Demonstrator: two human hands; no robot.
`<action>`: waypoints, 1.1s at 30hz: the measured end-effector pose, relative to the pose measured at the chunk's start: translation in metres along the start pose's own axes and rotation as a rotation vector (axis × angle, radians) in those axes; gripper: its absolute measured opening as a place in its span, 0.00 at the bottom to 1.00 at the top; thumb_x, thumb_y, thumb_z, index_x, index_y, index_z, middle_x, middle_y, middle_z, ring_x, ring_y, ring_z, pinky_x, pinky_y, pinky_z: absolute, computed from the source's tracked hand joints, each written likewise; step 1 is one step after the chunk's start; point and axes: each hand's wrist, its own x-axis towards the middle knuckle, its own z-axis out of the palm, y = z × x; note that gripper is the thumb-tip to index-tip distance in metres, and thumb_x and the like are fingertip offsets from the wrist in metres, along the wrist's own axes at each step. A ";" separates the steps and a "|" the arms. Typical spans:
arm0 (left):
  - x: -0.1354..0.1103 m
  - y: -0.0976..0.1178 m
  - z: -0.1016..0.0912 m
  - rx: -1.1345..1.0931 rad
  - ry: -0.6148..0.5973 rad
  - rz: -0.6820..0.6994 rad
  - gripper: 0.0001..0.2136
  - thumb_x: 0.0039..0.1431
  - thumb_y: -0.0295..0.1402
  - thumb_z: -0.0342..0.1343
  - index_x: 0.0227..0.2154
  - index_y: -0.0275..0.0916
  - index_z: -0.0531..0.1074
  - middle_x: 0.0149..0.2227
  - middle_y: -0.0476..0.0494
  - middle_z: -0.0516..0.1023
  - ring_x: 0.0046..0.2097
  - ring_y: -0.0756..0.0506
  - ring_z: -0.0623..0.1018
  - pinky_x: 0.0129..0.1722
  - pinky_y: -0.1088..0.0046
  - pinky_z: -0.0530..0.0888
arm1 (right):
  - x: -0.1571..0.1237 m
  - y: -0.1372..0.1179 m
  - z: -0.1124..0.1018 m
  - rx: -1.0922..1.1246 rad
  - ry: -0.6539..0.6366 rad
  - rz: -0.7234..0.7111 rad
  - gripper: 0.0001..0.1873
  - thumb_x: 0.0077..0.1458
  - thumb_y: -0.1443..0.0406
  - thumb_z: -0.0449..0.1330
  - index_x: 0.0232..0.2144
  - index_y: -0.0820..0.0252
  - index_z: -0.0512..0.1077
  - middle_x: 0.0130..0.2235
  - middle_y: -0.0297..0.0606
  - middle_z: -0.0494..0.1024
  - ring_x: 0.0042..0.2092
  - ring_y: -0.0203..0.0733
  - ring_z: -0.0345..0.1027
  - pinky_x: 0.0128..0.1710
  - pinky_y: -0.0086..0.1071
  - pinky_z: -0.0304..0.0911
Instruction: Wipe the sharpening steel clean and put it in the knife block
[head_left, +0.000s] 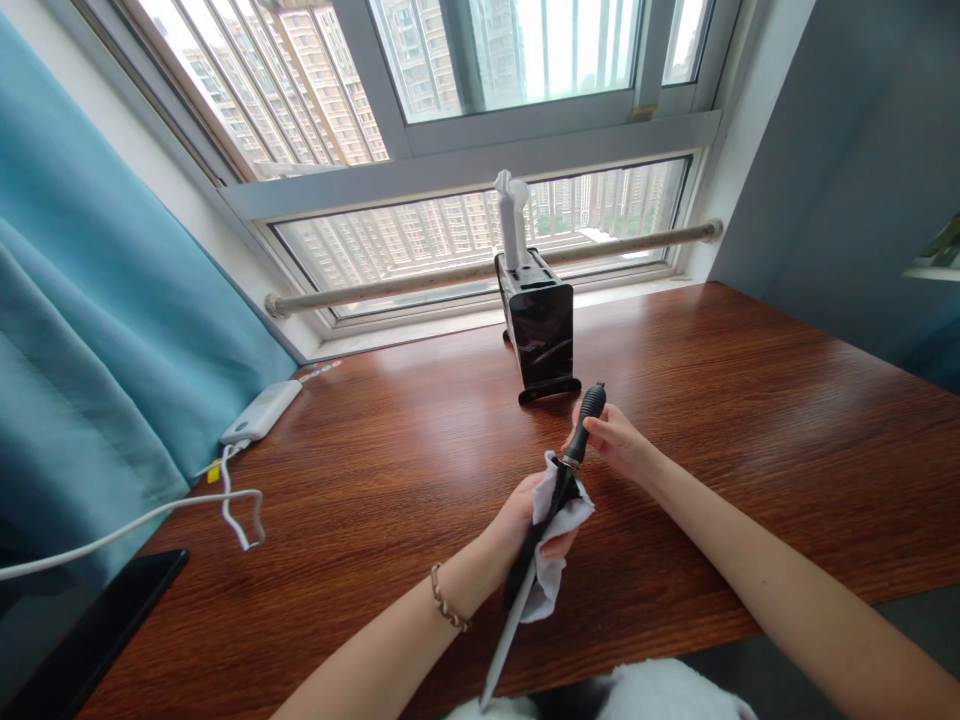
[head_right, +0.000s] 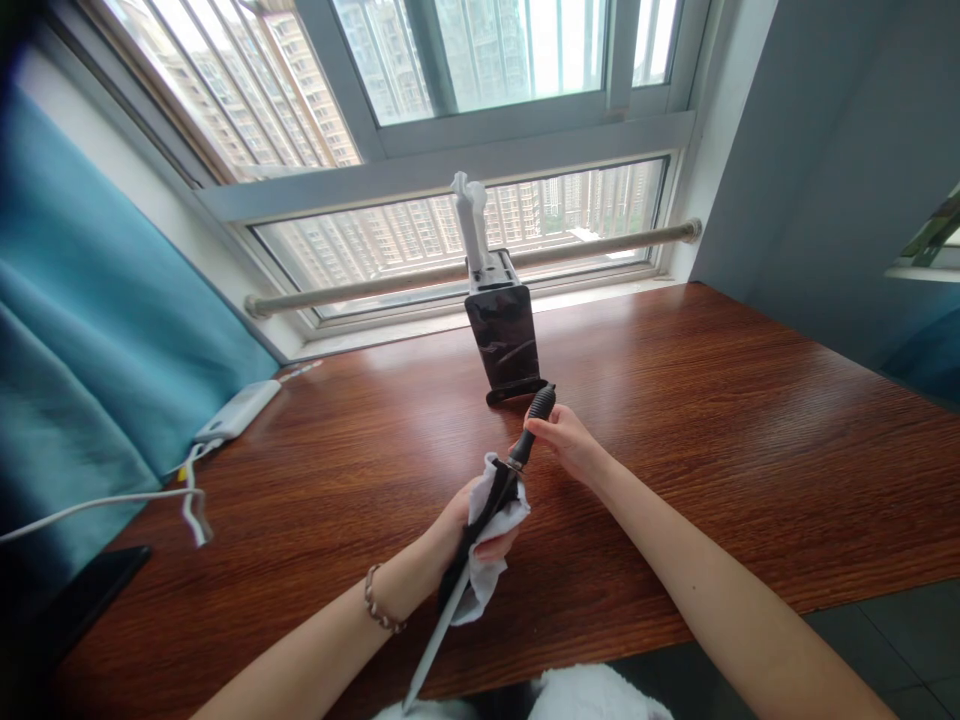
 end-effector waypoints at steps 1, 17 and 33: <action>0.000 -0.001 0.000 0.002 0.000 0.019 0.14 0.47 0.42 0.52 0.21 0.35 0.60 0.09 0.53 0.58 0.09 0.53 0.57 0.07 0.79 0.53 | 0.000 0.000 0.000 -0.003 0.013 0.005 0.17 0.37 0.57 0.63 0.25 0.64 0.64 0.21 0.34 0.72 0.25 0.42 0.70 0.27 0.32 0.65; -0.006 0.009 0.011 0.085 0.148 0.056 0.13 0.52 0.41 0.49 0.24 0.36 0.60 0.12 0.54 0.60 0.10 0.55 0.57 0.06 0.82 0.54 | 0.007 0.010 -0.007 -0.043 0.195 0.076 0.14 0.36 0.62 0.65 0.21 0.65 0.65 0.21 0.31 0.68 0.22 0.30 0.63 0.23 0.25 0.60; -0.011 0.021 -0.010 -0.447 -0.291 -0.187 0.10 0.53 0.34 0.46 0.21 0.35 0.64 0.09 0.55 0.52 0.08 0.57 0.48 0.07 0.83 0.46 | 0.003 -0.002 0.000 0.205 0.003 0.030 0.20 0.43 0.69 0.61 0.41 0.61 0.64 0.32 0.38 0.74 0.35 0.35 0.68 0.38 0.30 0.62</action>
